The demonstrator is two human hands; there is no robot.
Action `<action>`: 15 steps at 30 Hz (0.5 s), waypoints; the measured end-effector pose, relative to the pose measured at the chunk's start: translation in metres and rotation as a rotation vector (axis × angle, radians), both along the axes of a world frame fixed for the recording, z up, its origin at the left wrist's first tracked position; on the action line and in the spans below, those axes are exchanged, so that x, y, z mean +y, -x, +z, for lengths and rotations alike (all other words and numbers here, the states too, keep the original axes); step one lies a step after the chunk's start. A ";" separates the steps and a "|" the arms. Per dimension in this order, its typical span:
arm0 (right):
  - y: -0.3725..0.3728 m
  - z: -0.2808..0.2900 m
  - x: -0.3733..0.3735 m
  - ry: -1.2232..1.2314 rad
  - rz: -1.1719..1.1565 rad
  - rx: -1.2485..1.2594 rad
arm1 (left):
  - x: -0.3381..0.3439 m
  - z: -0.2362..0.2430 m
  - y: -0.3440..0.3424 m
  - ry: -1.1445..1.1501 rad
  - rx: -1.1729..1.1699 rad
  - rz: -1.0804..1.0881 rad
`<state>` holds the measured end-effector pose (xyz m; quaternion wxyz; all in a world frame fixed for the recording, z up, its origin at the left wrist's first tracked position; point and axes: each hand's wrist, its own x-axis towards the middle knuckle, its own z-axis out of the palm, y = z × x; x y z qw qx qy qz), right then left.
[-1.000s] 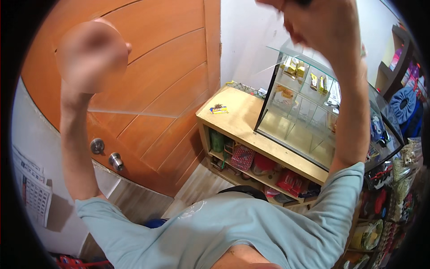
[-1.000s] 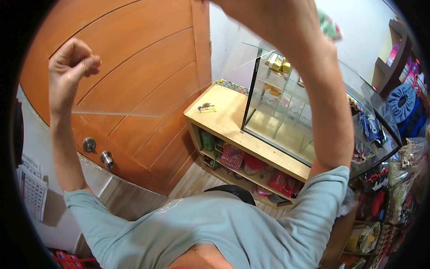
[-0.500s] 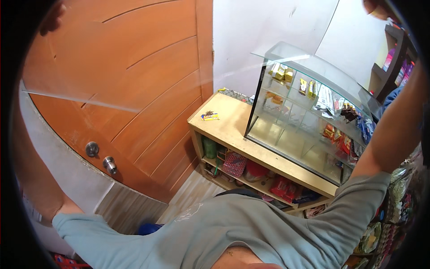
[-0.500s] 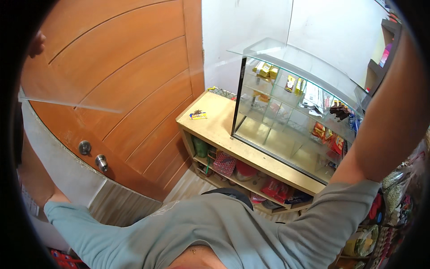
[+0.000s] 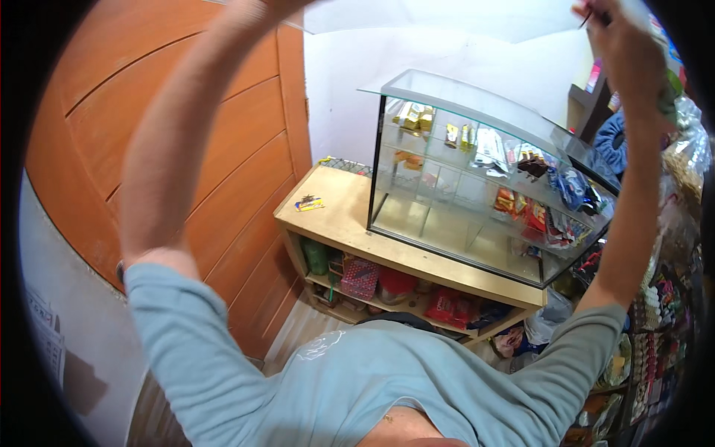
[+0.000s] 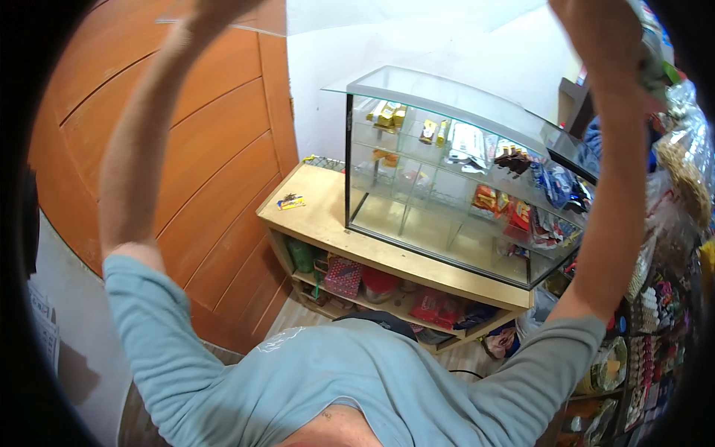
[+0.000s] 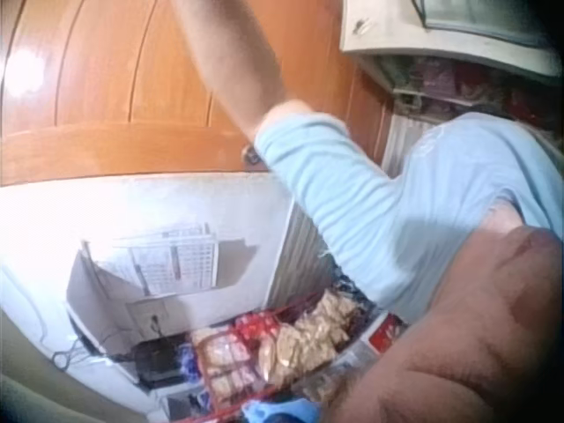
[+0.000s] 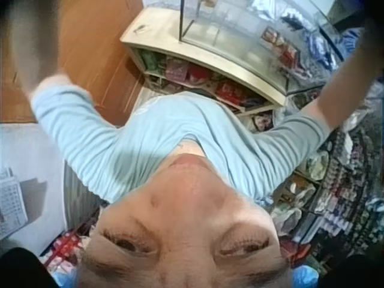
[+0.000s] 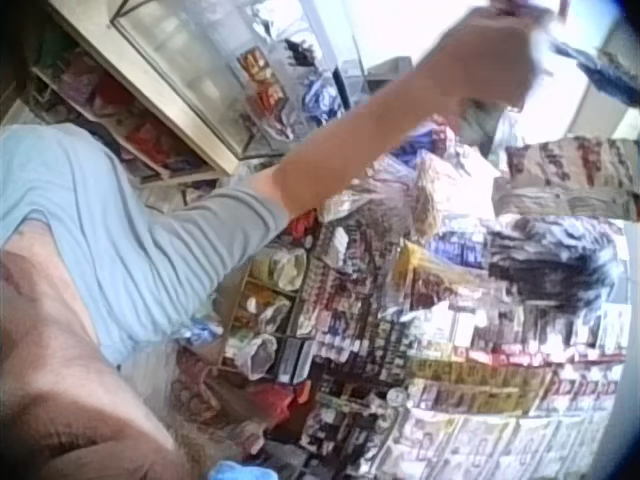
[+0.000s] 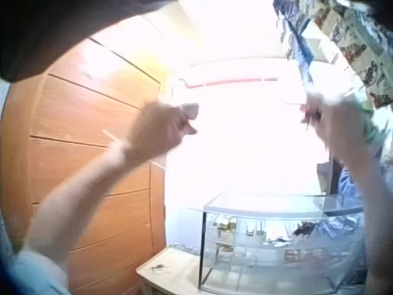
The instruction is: The person cleans the glass and wooden surfaces of a display case using a patterned cloth. They wipe the exterior glass, the top wooden ledge, and the interior shelves. The person also handles a small yellow packet and a clear plastic bag, placing them inside the case.
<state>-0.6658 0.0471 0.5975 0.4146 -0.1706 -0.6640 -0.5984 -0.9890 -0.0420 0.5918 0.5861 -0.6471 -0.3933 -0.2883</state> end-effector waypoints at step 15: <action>-0.036 -0.153 0.121 0.137 -0.043 0.004 | 0.167 -0.151 -0.046 -0.012 0.104 -0.243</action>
